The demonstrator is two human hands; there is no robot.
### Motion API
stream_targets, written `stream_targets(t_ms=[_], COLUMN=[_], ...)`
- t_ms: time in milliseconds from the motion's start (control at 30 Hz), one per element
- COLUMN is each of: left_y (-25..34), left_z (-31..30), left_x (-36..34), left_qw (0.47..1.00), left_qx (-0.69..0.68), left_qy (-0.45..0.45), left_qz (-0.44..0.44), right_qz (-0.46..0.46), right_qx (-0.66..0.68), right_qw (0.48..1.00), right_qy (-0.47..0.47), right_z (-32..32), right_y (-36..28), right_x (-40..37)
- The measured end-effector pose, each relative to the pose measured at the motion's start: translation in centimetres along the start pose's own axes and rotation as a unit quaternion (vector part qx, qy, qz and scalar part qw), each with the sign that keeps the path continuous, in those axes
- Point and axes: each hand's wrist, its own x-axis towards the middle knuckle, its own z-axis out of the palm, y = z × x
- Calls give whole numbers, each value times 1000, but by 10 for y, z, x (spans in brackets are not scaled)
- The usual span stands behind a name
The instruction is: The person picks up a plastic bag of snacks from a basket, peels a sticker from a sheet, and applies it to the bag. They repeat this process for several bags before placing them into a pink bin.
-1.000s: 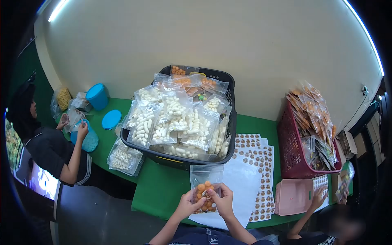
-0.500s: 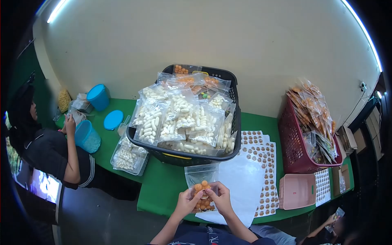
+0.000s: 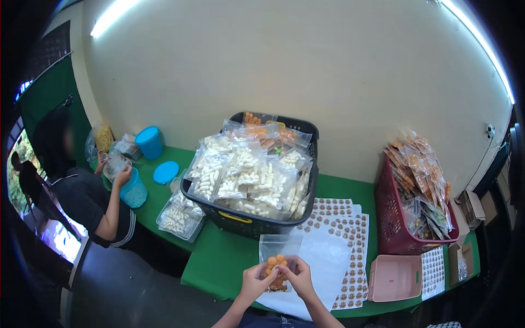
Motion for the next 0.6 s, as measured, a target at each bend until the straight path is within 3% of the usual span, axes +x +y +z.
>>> stream_targets(t_ms=[33, 167, 200, 267, 467, 600], left_y=[9, -2, -3, -1, -23, -22], left_z=[7, 42, 44, 57, 89, 109], left_x=[-3, -19, -24, -34, -65, -75], left_qw=[999, 999, 998, 998, 986, 989], left_qx=[26, -13, 32, -7, -79, -107], left_qy=[-5, -7, -44, -67, -128, -62], left_qz=[25, 38, 9, -2, -74, -82], right_qz=[30, -40, -29, -3, 44, 49], right_qx=[24, -142, -120, -76, 1, -60], right_qw=[999, 988, 990, 992, 995, 997], right_qy=[4, 42, 63, 100, 87, 11], right_z=[-7, -44, -49, -57, -86, -106], right_y=[-2, 5, 4, 2, 0, -1], right_x=[-5, -24, -29, -42, -79, -93])
